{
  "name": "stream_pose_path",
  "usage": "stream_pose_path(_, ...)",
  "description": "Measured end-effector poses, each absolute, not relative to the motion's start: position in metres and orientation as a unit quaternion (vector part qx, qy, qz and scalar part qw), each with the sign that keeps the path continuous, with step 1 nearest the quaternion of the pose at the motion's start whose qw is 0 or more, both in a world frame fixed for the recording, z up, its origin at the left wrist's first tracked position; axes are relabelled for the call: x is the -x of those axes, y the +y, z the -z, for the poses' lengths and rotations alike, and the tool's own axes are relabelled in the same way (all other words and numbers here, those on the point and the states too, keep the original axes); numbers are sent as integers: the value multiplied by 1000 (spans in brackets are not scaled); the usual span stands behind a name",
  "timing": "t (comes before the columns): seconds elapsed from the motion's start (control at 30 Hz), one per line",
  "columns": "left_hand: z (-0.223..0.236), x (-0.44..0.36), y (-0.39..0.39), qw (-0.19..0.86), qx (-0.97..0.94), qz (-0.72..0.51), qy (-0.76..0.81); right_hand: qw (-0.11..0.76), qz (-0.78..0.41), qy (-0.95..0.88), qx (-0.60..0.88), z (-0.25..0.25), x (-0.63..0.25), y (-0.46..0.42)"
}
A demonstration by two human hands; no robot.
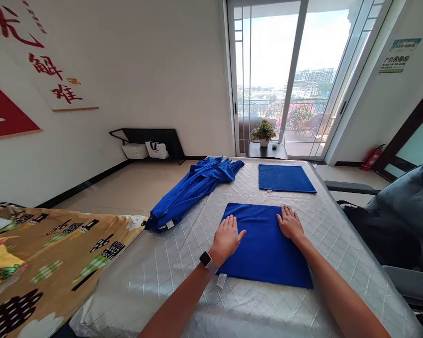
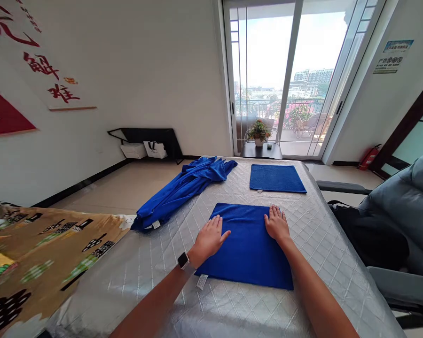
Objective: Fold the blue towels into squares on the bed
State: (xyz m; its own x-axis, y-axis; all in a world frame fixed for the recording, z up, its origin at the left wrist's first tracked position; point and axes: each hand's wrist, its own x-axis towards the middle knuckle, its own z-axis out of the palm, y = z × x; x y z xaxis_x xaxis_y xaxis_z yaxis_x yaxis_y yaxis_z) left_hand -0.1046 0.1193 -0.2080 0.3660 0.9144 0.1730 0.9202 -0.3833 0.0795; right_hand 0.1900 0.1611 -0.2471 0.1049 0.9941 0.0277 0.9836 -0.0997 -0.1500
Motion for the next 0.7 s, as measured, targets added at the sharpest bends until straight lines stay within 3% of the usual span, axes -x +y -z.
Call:
stream_pose_path(0.17, 210, -7, 144, 0, 900, 171, -402, 57, -31, -671, 738, 249, -193, 159)
stream_pose_path(0.33, 229, -60, 167, -54, 876, 171, -447, 56, -19, -676, 734, 248, -195, 158)
stream_pose_path(0.7, 234, 90, 204, -29, 792, 134, -596, 75, -42, -665, 742, 248, -193, 159)
